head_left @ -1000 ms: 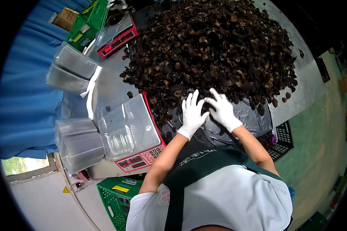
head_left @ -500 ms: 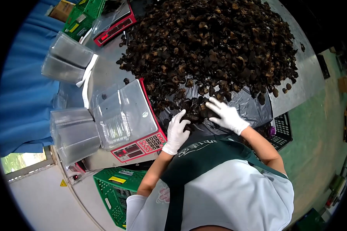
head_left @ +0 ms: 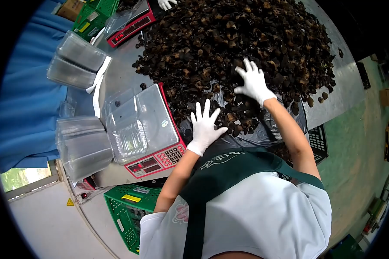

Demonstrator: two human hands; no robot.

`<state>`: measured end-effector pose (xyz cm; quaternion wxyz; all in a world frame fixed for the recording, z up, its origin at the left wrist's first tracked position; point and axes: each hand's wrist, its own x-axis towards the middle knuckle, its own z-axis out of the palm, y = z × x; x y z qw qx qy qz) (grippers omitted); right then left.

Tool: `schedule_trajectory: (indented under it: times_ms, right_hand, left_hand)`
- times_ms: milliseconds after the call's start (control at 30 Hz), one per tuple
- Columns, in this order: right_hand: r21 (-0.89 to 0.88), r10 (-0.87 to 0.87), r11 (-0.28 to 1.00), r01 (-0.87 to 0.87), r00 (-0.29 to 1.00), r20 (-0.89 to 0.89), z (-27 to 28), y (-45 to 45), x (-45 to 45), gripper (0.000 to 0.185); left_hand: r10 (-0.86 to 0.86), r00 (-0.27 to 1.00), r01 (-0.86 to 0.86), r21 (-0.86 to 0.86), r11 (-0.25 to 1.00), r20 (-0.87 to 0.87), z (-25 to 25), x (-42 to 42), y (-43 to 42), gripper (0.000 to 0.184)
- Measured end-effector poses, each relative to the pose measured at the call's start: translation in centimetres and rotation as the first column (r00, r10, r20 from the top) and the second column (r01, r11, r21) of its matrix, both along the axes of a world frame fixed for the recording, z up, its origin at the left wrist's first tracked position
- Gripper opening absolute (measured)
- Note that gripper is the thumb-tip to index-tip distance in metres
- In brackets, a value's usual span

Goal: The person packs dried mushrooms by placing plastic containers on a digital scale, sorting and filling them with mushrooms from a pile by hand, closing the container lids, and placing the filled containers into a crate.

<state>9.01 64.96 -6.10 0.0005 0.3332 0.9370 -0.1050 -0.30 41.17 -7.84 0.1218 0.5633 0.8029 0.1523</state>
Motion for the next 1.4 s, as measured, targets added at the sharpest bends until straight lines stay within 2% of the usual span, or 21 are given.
schedule_trajectory:
  times_ms: [100, 233, 300, 333, 400, 433, 500, 533, 633, 700, 767, 833, 900, 1000, 1033, 1133, 1233, 1300, 1333, 1367, 1400]
  right_hand:
    - [-0.055, 0.16, 0.986, -0.155, 0.98, 0.117, -0.5, -4.1, 2.5, 0.057]
    - [-0.067, 0.209, 0.973, -0.219, 0.969, -0.128, -2.1, -8.3, 6.9, 0.046]
    - [-0.075, 0.199, 0.974, -0.215, 0.964, -0.177, -1.8, -8.6, 8.7, 0.041]
    - [-0.094, 0.19, 0.973, -0.211, 0.962, -0.195, -1.7, -8.4, 9.4, 0.037]
    - [-0.106, 0.158, 0.977, -0.186, 0.96, -0.231, -1.4, -7.7, 10.5, 0.028]
    - [-0.08, 0.136, 0.984, -0.161, 0.957, -0.257, -1.4, -7.2, 10.9, 0.027]
    - [-0.054, 0.08, 0.993, -0.101, 0.951, -0.3, -2.0, -5.9, 10.8, 0.027]
    - [-0.077, 0.019, 0.996, -0.046, 0.947, -0.322, -1.5, -5.8, 10.3, 0.028]
    - [-0.085, -0.01, 0.996, -0.031, 0.892, -0.452, -2.2, -5.2, 7.9, 0.041]
    - [-0.028, 0.049, 0.997, -0.07, 0.881, -0.47, -2.2, -5.6, 5.7, 0.053]
    - [-0.014, 0.082, 0.995, -0.099, 0.894, -0.441, -2.9, -6.5, 3.9, 0.058]
    - [-0.145, 0.145, 0.971, -0.188, 0.952, -0.269, -2.2, -8.7, 3.4, 0.063]
    - [-0.124, 0.342, 0.919, -0.373, 0.914, -0.218, -2.2, -11.2, 4.1, 0.057]
    - [-0.357, 0.419, 0.818, -0.45, 0.893, -0.164, 0.2, -13.1, 6.4, 0.047]
    - [-0.296, 0.443, 0.824, -0.483, 0.875, -0.193, 0.2, -13.2, 7.5, 0.047]
    - [-0.199, 0.363, 0.901, -0.386, 0.921, -0.145, 0.4, -11.7, 9.7, 0.047]
    - [-0.05, 0.155, 0.986, -0.159, 0.985, -0.078, 1.0, -9.9, 11.3, 0.069]
    - [-0.103, 0.039, 0.994, -0.036, 0.999, 0.022, 1.3, -9.0, 11.8, 0.083]
    - [-0.134, 0.029, 0.991, -0.014, 0.994, 0.109, 1.0, -8.6, 12.1, 0.096]
    - [-0.134, 0.023, 0.991, -0.009, 0.994, 0.107, 0.9, -8.6, 12.1, 0.096]
    - [-0.265, 0.004, 0.964, 0.032, 0.991, 0.132, 0.9, -8.8, 12.2, 0.101]
  left_hand:
    - [-0.048, 0.999, 0.049, -0.079, 0.996, 0.02, 0.9, 1.3, -1.6, 0.063]
    - [-0.217, 0.972, 0.229, -0.145, 0.963, 0.094, -0.1, 1.6, -4.1, 0.044]
    - [-0.27, 0.957, 0.272, -0.005, 0.962, 0.103, 0.4, 1.4, -4.6, 0.037]
    - [-0.271, 0.957, 0.273, -0.008, 0.962, 0.104, 0.3, 1.2, -4.9, 0.037]
    - [-0.315, 0.933, 0.277, 0.208, 0.938, 0.175, 0.2, 0.9, -5.0, 0.034]
    - [-0.318, 0.932, 0.281, 0.208, 0.937, 0.173, 0.4, 0.9, -4.9, 0.034]
    - [-0.198, 0.952, 0.117, 0.321, 0.94, 0.234, 1.1, 1.2, -4.5, 0.035]
    - [-0.147, 0.971, 0.081, 0.325, 0.942, 0.187, 1.3, 1.3, -4.5, 0.036]
    - [-0.038, 0.986, -0.011, 0.286, 0.958, 0.165, 1.5, 1.3, -4.3, 0.054]
    - [0.038, 0.994, -0.049, 0.104, 0.993, 0.103, 1.7, 1.4, -4.4, 0.089]
    - [0.093, 0.995, -0.087, -0.109, 0.99, 0.047, 2.5, 1.8, -4.3, 0.104]
    - [0.096, 0.995, -0.09, -0.166, 0.982, 0.027, 2.6, 2.2, -4.5, 0.108]
    - [0.103, 0.995, -0.099, -0.225, 0.969, 0.01, 2.4, 2.0, -4.7, 0.112]
    - [0.094, 0.99, -0.08, -0.138, 0.987, 0.101, 1.6, 1.6, -5.2, 0.116]
    - [0.099, 0.99, -0.083, -0.141, 0.986, 0.105, 1.7, 1.7, -5.1, 0.116]
    - [0.057, 0.99, -0.032, -0.182, 0.983, 0.132, 2.4, 2.0, -4.7, 0.115]
    - [-0.03, 0.975, 0.063, -0.147, 0.987, 0.221, 1.7, 1.8, -4.6, 0.113]
    - [-0.066, 0.973, 0.088, -0.09, 0.992, 0.222, 1.7, 2.0, -4.3, 0.111]
    - [-0.068, 0.975, 0.097, -0.129, 0.987, 0.212, 1.8, 2.1, -3.9, 0.112]
    - [-0.07, 0.977, 0.104, -0.166, 0.981, 0.201, 2.0, 2.2, -3.5, 0.112]
    - [-0.079, 0.974, 0.116, -0.17, 0.979, 0.211, 2.3, 2.3, -3.2, 0.108]
